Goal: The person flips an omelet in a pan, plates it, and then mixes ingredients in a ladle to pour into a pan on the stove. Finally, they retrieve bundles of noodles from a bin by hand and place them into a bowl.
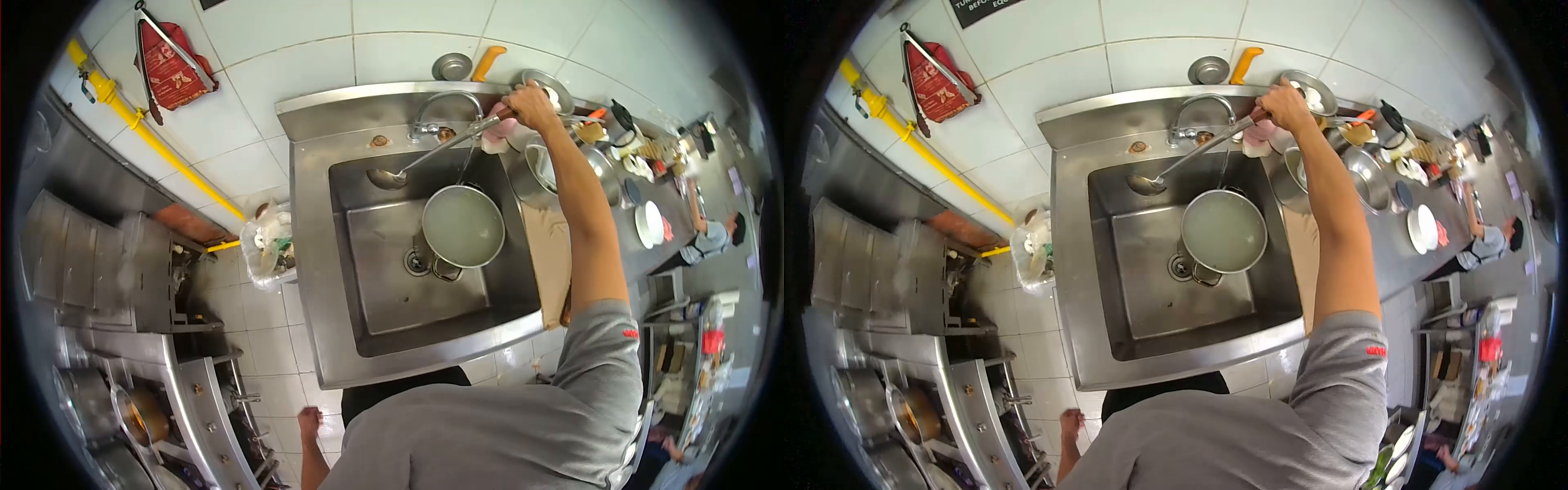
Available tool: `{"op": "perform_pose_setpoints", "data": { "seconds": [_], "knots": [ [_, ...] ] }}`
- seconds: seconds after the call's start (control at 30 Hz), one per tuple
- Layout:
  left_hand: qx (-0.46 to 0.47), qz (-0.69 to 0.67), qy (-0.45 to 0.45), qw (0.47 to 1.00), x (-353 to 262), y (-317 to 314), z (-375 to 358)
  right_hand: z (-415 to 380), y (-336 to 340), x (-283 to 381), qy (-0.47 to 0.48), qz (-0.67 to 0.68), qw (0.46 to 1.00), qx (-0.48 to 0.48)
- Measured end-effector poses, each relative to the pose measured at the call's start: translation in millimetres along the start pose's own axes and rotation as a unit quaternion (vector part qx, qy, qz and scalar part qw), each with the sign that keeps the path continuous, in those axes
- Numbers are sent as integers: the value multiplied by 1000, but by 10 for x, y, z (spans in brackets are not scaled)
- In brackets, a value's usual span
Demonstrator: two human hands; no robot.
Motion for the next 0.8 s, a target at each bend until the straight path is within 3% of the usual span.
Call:
{"op": "perform_pose_setpoints", "data": {
  "seconds": [0.07,0.1,0.17,0.27,0.43,0.53,0.6,0.67,0.8],
  "knots": [
    [-1,-14,54,998,462,-149,-502,214,-84,-5,23,-12,1000,4],
    [6,-122,120,985,983,-240,-649,252,-86,21,36,-18,999,11],
    [40,-30,12,999,992,-508,-1091,268,21,73,50,-21,999,-3],
    [63,124,-21,990,987,-849,-1457,261,202,26,71,-53,995,-38],
    [77,187,-66,977,748,-1189,-1363,-27,397,-345,82,-55,993,-70],
    [37,93,-73,992,455,-1256,-1061,-298,564,-570,54,-26,995,-83],
    [10,44,-27,999,191,-1224,-941,-464,702,-703,22,-29,997,-67],
    [5,38,-93,995,-256,-1230,-927,-603,648,-914,0,-18,995,-98],
    [-6,43,-80,996,-380,-1222,-925,-999,793,-1240,-54,0,993,-106]
  ]
}}
Point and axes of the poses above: each hand's wrist, its own z-axis towards the middle knuckle, its own y-axis out of the back of the hand, x = y × z, the point moved 7 cm from there along z, towards the middle knuckle, and after that the axes turned 10 degrees about -y, right-handed, at the moved point
